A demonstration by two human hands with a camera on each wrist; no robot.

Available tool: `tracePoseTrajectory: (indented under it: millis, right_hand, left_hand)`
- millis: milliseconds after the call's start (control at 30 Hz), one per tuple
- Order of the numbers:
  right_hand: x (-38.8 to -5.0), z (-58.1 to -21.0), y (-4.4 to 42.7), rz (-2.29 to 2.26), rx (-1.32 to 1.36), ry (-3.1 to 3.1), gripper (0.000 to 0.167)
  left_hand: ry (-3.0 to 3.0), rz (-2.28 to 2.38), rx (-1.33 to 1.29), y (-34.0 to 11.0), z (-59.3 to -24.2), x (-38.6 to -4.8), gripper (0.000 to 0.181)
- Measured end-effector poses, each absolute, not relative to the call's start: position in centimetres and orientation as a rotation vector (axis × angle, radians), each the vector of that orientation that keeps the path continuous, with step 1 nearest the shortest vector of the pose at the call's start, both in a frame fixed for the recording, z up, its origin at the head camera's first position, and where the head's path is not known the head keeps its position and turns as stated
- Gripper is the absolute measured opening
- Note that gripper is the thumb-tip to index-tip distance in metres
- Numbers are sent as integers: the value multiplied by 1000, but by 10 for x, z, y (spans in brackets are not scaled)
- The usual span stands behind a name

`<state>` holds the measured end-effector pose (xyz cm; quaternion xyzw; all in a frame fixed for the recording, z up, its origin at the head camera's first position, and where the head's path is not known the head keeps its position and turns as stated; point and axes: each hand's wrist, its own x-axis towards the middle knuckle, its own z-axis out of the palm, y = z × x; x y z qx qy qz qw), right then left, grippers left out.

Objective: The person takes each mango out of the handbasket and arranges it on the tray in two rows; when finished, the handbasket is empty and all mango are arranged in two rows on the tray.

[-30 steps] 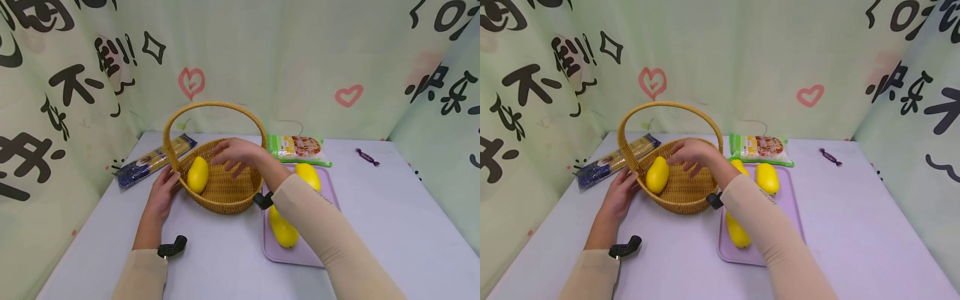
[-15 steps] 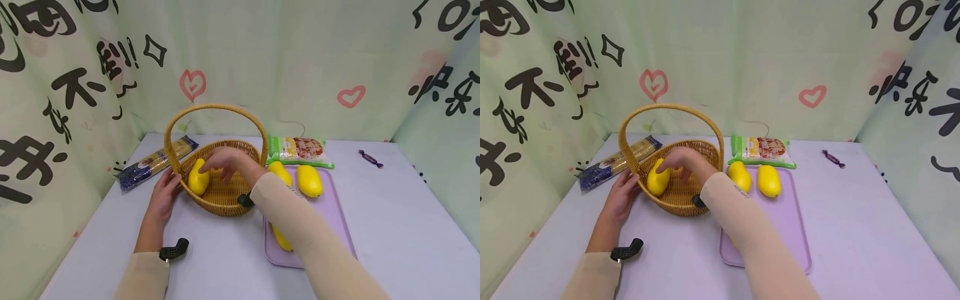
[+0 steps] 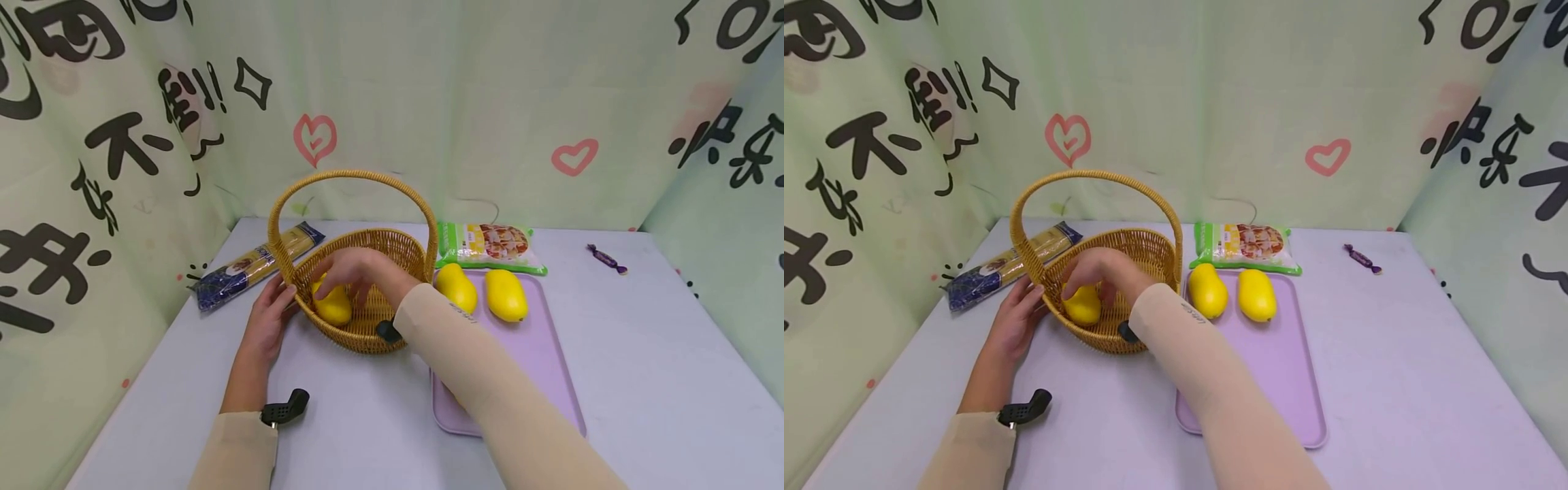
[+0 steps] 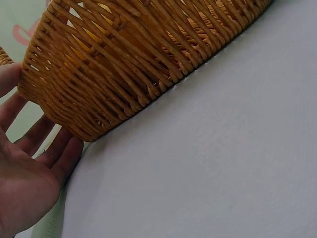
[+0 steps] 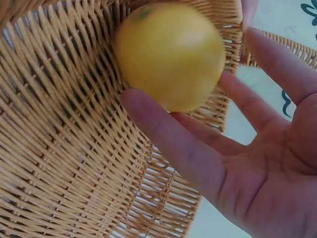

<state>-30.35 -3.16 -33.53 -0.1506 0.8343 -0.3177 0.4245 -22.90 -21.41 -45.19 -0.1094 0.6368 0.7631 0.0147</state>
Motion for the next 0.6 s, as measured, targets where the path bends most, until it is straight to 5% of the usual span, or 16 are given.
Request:
tracePoseTrajectory:
  millis: [600]
  right_hand:
    - [-305, -341, -18, -700, -567, 2089, 62]
  left_hand:
    - [1995, 2380, -314, -214, -453, -231, 58]
